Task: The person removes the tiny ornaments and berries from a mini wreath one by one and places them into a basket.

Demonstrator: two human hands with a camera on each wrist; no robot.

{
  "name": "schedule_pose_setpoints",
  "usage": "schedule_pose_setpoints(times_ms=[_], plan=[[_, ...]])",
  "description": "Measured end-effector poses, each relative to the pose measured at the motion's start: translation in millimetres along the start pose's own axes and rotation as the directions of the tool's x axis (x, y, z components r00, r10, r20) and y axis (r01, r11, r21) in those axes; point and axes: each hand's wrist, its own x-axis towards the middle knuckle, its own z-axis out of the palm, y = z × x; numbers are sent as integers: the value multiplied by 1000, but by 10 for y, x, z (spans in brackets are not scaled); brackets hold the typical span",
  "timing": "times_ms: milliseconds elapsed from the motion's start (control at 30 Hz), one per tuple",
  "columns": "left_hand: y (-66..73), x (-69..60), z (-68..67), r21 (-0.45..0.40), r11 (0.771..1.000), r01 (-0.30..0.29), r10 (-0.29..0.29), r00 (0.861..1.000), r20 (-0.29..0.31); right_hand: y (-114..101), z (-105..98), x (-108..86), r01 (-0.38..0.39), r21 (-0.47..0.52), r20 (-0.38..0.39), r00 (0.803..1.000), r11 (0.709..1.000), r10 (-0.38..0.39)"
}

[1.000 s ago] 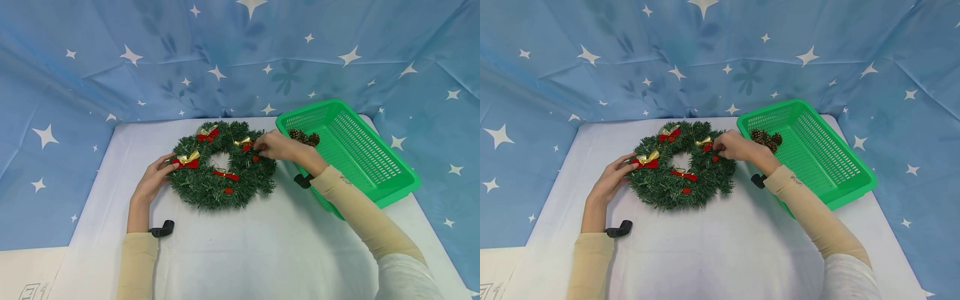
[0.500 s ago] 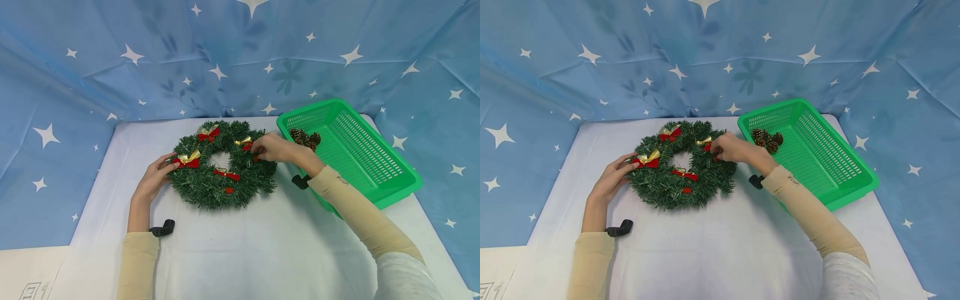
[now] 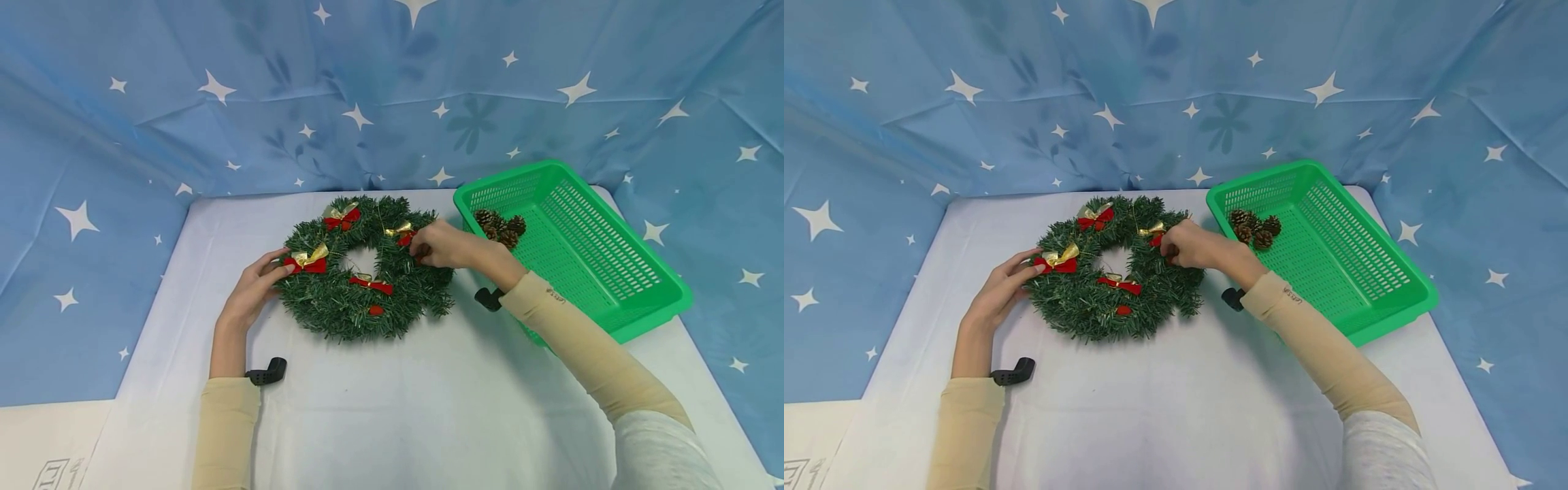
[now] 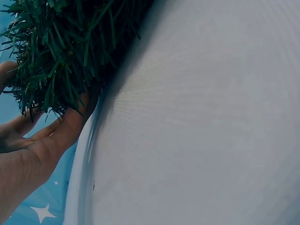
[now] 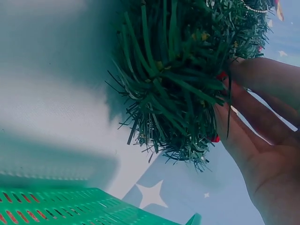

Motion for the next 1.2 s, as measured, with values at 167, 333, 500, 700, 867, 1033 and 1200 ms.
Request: schedule_pose_setpoints(times_ms=[167,333,500,700,867,1033,1200], plan=[[2,6,6,-3,1000,-2,2,1000,5,9,6,-17,-3,-16,-7,1000,1000,3],[4,3,9,-5,1000,-1,1,1000,7,1,-6,-52,8,-38,-31,999,999,-10],[2,-1,6,-2,1000,3,-3,1000,1,-6,-39,-86,21,-72,-66,998,997,-26],[7,-5,6,1,1000,7,-7,1000,-4,4,-98,-113,39,-97,-107,993,994,-50],[10,-10,9,7,1000,12,-11,1000,-9,16,-163,-161,57,-113,-134,988,992,-72],[12,-12,10,9,1000,13,-12,1000,-8,50,-212,-222,72,-118,-152,984,990,-89],[12,-12,9,8,1000,15,-15,1000,-11,62,-274,-291,52,-121,-158,985,991,-71]])
